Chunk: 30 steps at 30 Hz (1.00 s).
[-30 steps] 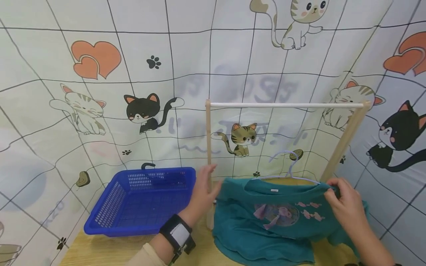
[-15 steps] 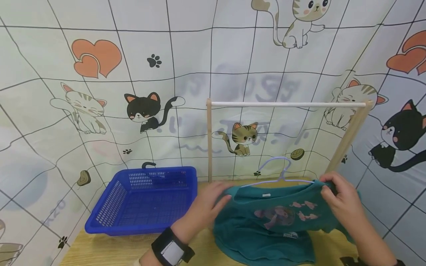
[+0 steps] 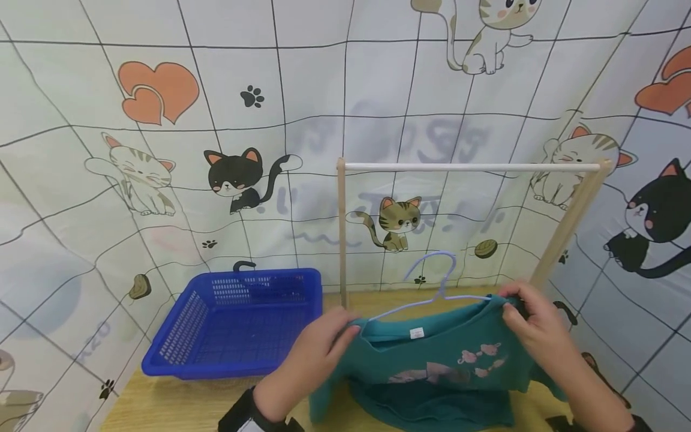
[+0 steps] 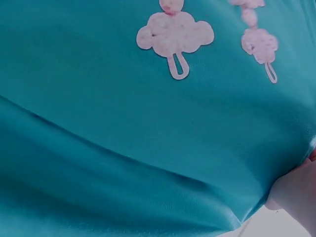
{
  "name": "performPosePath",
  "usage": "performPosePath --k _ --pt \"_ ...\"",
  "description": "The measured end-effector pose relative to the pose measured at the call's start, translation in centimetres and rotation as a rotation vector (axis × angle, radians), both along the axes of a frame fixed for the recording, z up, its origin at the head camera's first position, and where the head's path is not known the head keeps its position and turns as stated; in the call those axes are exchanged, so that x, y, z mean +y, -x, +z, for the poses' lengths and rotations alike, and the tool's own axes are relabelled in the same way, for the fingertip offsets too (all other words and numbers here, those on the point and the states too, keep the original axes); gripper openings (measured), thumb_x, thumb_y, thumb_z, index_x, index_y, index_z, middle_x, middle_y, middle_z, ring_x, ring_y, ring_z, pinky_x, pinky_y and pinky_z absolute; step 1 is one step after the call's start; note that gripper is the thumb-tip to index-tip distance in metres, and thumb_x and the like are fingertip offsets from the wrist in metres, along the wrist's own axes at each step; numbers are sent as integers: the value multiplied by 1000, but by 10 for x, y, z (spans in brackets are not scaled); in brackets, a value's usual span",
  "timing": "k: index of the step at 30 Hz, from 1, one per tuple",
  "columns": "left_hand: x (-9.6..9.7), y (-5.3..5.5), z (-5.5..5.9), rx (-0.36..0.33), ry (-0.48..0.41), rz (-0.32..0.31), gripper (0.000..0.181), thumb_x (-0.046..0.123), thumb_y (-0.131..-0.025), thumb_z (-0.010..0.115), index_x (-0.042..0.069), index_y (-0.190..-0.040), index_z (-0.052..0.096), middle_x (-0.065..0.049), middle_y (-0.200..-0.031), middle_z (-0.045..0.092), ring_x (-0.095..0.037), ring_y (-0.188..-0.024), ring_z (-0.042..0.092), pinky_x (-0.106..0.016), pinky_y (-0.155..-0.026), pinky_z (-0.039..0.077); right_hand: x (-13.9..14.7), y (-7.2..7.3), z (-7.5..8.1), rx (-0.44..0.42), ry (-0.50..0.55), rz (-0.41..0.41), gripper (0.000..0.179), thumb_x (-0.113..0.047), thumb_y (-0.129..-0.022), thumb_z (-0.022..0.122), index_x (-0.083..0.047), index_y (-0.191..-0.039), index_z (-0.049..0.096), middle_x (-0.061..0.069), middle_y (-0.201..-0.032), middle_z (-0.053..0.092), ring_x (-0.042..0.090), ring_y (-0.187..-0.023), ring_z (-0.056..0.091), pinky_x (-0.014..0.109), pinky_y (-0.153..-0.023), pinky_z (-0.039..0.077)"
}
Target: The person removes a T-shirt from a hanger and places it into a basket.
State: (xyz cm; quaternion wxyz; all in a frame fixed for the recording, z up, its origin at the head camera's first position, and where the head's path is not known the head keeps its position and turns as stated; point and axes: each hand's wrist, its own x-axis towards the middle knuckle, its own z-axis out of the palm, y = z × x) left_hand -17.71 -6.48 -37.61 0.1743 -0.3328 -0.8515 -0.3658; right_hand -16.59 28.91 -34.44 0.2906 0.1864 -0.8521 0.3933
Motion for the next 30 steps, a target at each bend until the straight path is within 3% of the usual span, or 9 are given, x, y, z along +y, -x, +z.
performPosePath --k 7,12,16,19,24,30 --pt "-1 -1 -16 39 -11 74 21 29 -101 45 21 -107 64 12 -97 61 -1 -92 58 -28 -79 52 -12 4 -9 -11 -124 -8 26 7 -85 59 -9 -105 61 -14 -97 53 -3 -86 44 11 -71 37" --pt "0 -2 -24 63 35 136 20 29 -100 45 21 -104 64 12 -95 62 -3 -89 60 -27 -76 52 -29 3 -4 36 -264 29 42 1 -81 70 -20 -115 60 -12 -101 58 1 -88 47 17 -74 39" --pt "2 -4 -27 91 55 145 16 28 -100 48 21 -100 62 13 -92 62 -2 -86 59 -25 -73 51 -48 -1 0 8 -308 90 45 -9 -83 71 -22 -124 57 -12 -109 62 4 -94 56 27 -78 46" --pt "3 -5 -29 114 54 144 13 26 -99 50 21 -98 62 13 -89 59 0 -81 54 -23 -70 49 -61 -2 3 -68 -293 131 35 -15 -89 66 -21 -122 58 -12 -109 64 4 -95 58 32 -76 50" --pt "3 -8 -29 113 27 126 13 25 -99 50 22 -102 62 15 -90 57 2 -81 53 -21 -70 50 -73 -1 4 -192 -179 177 12 -17 -95 57 -20 -106 63 -12 -96 67 2 -80 59 25 -66 51" --pt "2 -6 -29 131 -31 95 19 24 -96 56 24 -111 67 16 -96 61 -1 -88 57 -23 -74 51 -71 -3 5 -277 -110 189 11 -18 -98 52 -16 -98 63 -8 -87 66 8 -75 61 24 -62 51"
